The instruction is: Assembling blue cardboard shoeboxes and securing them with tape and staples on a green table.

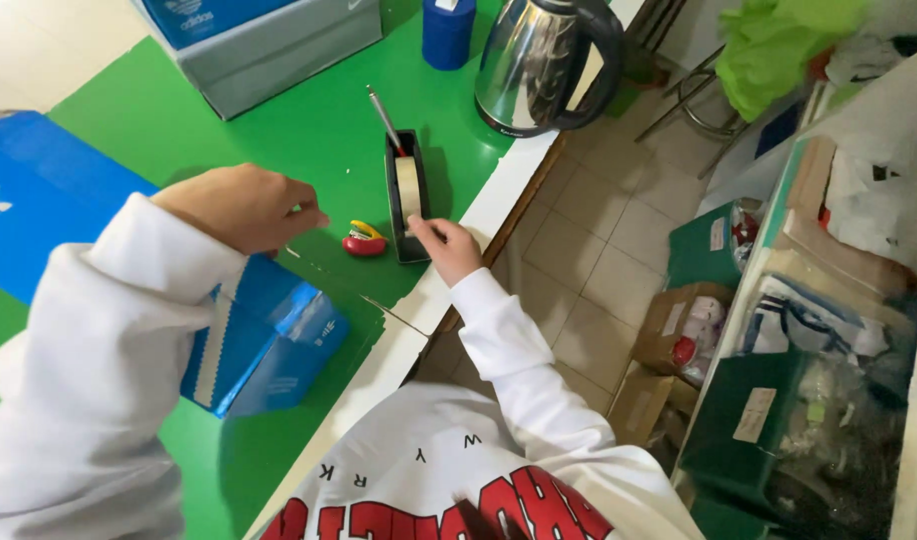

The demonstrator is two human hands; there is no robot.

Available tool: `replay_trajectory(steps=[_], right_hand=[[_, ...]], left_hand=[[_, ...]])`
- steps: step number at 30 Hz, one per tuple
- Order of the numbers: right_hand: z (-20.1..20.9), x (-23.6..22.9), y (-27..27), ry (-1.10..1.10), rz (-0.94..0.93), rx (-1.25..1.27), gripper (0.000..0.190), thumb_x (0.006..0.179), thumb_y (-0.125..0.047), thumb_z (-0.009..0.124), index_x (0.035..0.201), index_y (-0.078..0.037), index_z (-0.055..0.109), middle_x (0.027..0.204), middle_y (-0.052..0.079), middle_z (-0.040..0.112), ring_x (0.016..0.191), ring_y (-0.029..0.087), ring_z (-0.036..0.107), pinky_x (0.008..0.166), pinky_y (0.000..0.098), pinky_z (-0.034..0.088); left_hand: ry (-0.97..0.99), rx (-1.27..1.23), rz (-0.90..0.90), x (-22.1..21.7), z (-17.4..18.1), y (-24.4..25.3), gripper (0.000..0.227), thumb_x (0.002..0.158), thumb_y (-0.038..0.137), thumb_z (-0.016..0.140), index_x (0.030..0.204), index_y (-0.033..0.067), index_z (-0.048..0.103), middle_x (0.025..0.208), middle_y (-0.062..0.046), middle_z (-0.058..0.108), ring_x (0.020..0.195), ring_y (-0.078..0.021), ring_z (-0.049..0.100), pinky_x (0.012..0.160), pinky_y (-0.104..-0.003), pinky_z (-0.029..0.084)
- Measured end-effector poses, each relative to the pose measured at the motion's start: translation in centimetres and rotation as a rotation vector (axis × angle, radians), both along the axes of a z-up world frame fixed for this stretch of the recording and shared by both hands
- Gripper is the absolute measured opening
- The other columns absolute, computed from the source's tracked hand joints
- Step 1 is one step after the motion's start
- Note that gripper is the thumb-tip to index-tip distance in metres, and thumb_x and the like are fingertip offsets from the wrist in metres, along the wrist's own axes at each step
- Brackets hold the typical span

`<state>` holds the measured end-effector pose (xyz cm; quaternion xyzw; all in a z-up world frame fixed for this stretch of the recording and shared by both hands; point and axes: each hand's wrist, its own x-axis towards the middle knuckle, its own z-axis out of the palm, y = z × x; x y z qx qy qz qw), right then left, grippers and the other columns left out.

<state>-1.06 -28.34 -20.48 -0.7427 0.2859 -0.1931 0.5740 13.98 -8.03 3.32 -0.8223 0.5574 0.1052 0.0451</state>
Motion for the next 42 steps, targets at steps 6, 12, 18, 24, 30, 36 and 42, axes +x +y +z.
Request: replay_trajectory(steps=[6, 12, 18, 24, 30, 36, 42], right_hand=[[-1.6, 0.4, -0.3, -0.098, 0.035, 0.131, 0.033, 0.091, -0.035, 0.077, 0.102, -0.004, 0.078, 0.088, -0.001, 0.076, 0.079, 0.006, 0.064, 0.072, 0.0222, 0.052], [-0.3, 1.0, 1.3, -0.092, -0.09, 0.009, 0.024, 0.092, -0.027, 0.077, 0.101, -0.005, 0.08, 0.077, -0.001, 0.072, 0.069, 0.006, 0.059, 0.064, 0.0242, 0.049], [0.5, 0.8, 2.7, -0.209, -0.181, 0.165, 0.018, 0.092, -0.021, 0.075, 0.1, -0.005, 0.077, 0.077, 0.0, 0.063, 0.064, 0.01, 0.061, 0.06, 0.0268, 0.052], [-2.2, 0.2, 1.3, -0.358, -0.063, 0.287, 0.018, 0.098, -0.013, 0.068, 0.108, 0.0, 0.074, 0.107, 0.005, 0.073, 0.094, 0.011, 0.065, 0.087, 0.0261, 0.054], [-3.2, -0.7, 1.1, -0.535, 0.06, 0.507, 0.016, 0.102, -0.009, 0.065, 0.112, 0.003, 0.069, 0.112, 0.01, 0.072, 0.11, 0.018, 0.067, 0.102, 0.0313, 0.051], [-2.7, -2.3, 1.6, -0.7, 0.209, 0.595, 0.016, 0.106, -0.006, 0.059, 0.109, 0.004, 0.071, 0.133, 0.01, 0.054, 0.134, 0.031, 0.056, 0.118, 0.0431, 0.041], [-3.4, -3.6, 1.9, -0.781, 0.35, 0.633, 0.011, 0.106, -0.009, 0.062, 0.106, -0.003, 0.072, 0.15, 0.011, 0.046, 0.15, 0.042, 0.041, 0.126, 0.0521, 0.028]], left_hand=[[0.365, 0.144, 0.269, 2.3, -2.5, -1.3, 0.035, 0.093, 0.042, 0.06, 0.113, 0.0167, 0.076, 0.071, -0.008, 0.08, 0.066, -0.0227, 0.081, 0.068, -0.037, 0.063], [0.294, 0.233, 0.1, 2.8, -5.4, -2.2, 0.036, 0.09, 0.046, 0.066, 0.116, 0.0226, 0.076, 0.079, -0.009, 0.081, 0.069, -0.0219, 0.078, 0.07, -0.038, 0.062], [0.337, 0.223, 0.084, 3.8, -7.8, -2.2, 0.041, 0.087, 0.05, 0.068, 0.115, 0.0217, 0.076, 0.095, -0.006, 0.081, 0.073, -0.0208, 0.079, 0.071, -0.038, 0.063], [0.316, 0.242, 0.127, 3.0, -6.5, -2.4, 0.044, 0.088, 0.054, 0.065, 0.115, 0.0212, 0.076, 0.089, -0.007, 0.082, 0.078, -0.0206, 0.08, 0.075, -0.037, 0.062], [0.312, 0.249, 0.103, 3.4, -7.1, -2.1, 0.047, 0.089, 0.059, 0.062, 0.114, 0.0219, 0.077, 0.086, -0.006, 0.081, 0.08, -0.0213, 0.078, 0.078, -0.038, 0.06], [0.282, 0.271, 0.154, 2.8, -6.7, -2.2, 0.047, 0.088, 0.059, 0.063, 0.117, 0.0236, 0.076, 0.085, -0.007, 0.081, 0.081, -0.0225, 0.079, 0.079, -0.039, 0.061], [0.264, 0.275, 0.142, 2.6, -6.4, -2.3, 0.047, 0.088, 0.059, 0.064, 0.117, 0.0236, 0.076, 0.085, -0.008, 0.08, 0.081, -0.0225, 0.077, 0.078, -0.039, 0.059]])
